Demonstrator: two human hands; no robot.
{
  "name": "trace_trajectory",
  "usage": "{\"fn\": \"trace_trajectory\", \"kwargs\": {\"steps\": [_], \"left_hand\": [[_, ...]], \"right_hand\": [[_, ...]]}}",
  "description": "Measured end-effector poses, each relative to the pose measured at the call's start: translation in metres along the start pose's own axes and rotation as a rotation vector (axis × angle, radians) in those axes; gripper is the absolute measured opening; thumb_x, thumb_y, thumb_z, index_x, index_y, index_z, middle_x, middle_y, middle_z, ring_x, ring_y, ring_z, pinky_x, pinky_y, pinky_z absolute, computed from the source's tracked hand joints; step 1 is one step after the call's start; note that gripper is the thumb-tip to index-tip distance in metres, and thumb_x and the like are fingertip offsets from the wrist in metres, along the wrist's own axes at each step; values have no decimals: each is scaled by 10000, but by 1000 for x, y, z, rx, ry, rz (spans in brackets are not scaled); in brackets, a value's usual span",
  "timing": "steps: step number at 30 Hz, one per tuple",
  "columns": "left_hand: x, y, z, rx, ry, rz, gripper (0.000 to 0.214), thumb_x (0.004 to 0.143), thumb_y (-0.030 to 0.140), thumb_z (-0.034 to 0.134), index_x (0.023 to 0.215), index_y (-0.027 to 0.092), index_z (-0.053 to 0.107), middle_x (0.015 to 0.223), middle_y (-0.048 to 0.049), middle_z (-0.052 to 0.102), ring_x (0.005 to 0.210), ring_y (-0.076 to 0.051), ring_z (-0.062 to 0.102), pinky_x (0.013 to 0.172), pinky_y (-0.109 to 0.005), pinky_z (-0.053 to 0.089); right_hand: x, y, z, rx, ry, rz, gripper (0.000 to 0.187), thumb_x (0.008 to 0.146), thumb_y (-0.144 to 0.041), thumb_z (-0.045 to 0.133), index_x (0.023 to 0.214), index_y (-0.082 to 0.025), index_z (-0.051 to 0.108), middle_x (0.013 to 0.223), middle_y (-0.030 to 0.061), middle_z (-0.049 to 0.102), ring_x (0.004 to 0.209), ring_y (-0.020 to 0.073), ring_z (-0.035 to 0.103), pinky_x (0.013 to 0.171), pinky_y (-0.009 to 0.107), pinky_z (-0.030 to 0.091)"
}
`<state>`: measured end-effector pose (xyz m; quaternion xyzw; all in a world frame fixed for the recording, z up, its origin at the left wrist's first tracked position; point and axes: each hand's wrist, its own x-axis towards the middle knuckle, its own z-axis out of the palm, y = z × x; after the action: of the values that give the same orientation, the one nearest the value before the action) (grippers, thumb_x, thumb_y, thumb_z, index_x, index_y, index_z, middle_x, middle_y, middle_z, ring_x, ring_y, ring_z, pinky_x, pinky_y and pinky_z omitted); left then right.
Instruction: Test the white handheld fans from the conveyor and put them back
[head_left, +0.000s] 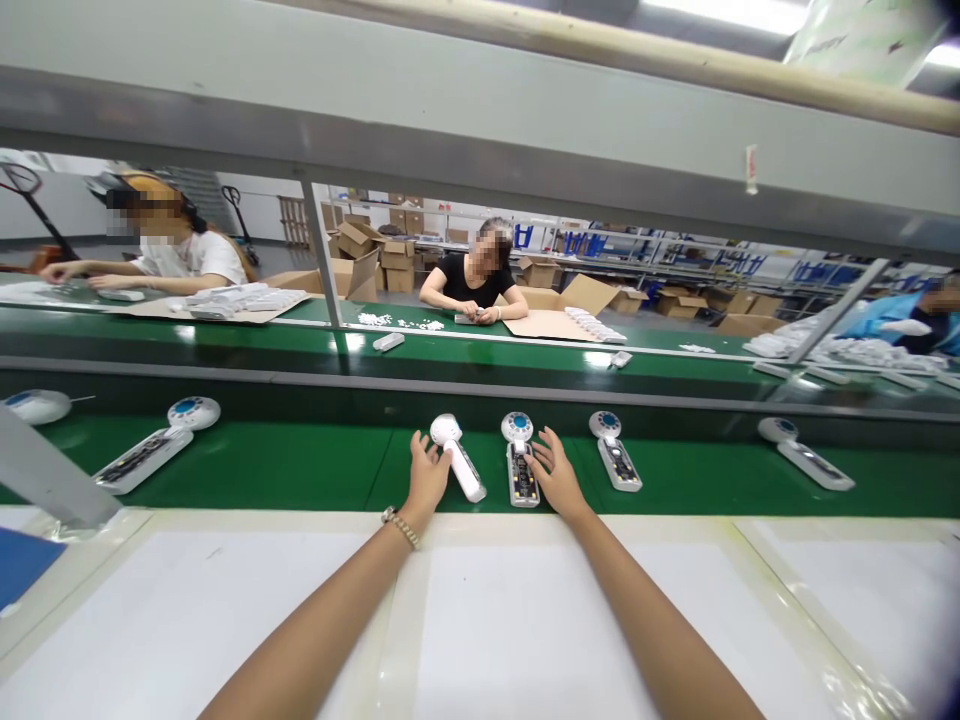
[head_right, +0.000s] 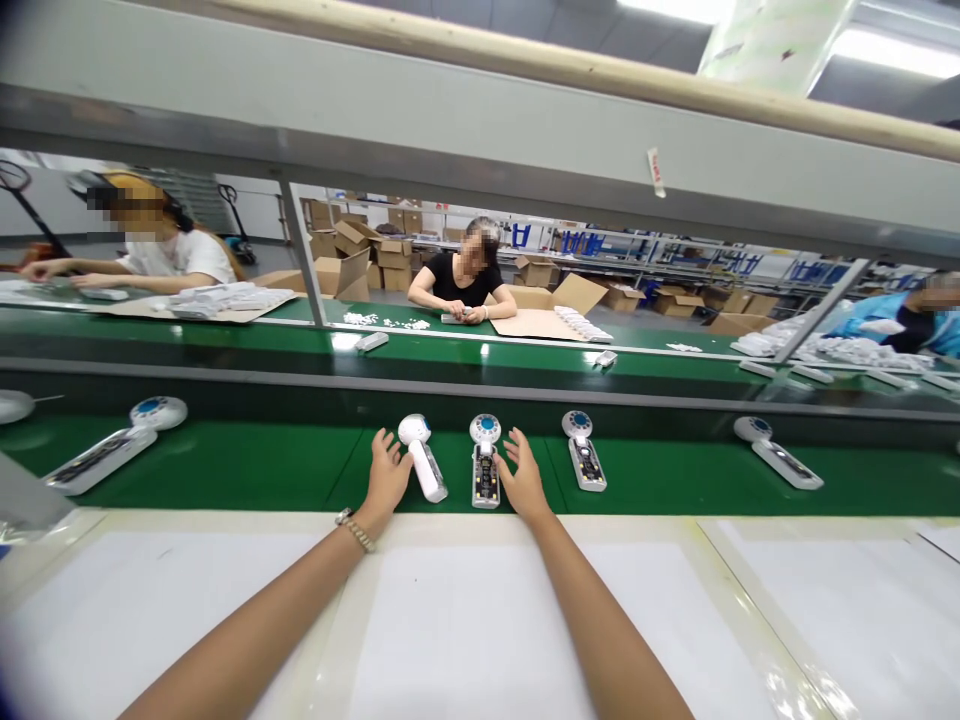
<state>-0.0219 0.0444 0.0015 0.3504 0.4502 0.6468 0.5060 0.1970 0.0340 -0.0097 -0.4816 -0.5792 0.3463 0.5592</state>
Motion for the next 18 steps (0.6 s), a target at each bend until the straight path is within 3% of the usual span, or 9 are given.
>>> {"fn": "trace_trajectory", "kwargs": {"steps": [4,7,9,11,14,18], "left_hand": [[-19,4,4,250,11,342,534,677,100,584,1166,195,392,1328,-125,352,1291,-244,279,1071,-399,190],[-40,6,12,412,-143,562,481,706,102,540,1163,186,417,1320,-130,377,1285,-256,290,1080,-433,170],[-50,6,17,465,-280,633,442,720,93,517,1144,187,442,1329,-134,384,1288,-259,292,1077,-457,177],[-56,5,19,511,-411,690,413,727,80,495,1125,188,468,1316,-141,407,1276,-264,314,1070,-479,189],[-58,2,18,548,-552,764,417,719,54,470,1116,180,493,1291,-152,436,1248,-269,356,1055,-490,219],[-55,-2,15,595,-603,832,455,716,37,449,1154,161,474,1297,-172,424,1244,-277,363,1043,-495,248]], "right_hand": [[-2,-3,-22,-143,299,-43,463,802,-356,496,1216,-200,359,1243,113,472,1123,209,485,988,368,352],[-1,-1,-56,-266,581,33,432,850,-350,341,1236,-160,302,1278,152,417,1180,216,421,992,392,319],[1,5,-79,-343,681,131,430,841,-362,319,1198,-123,350,1249,189,442,1173,251,427,973,412,323],[3,11,-93,-403,666,242,409,791,-411,405,1054,-106,481,1105,211,550,1078,303,502,914,434,363],[4,19,-95,-452,529,343,372,669,-453,573,869,-140,569,895,178,640,932,334,576,827,442,405],[1,19,-78,-421,410,346,489,591,-457,652,970,-163,558,886,144,648,949,341,570,845,468,382]]}}
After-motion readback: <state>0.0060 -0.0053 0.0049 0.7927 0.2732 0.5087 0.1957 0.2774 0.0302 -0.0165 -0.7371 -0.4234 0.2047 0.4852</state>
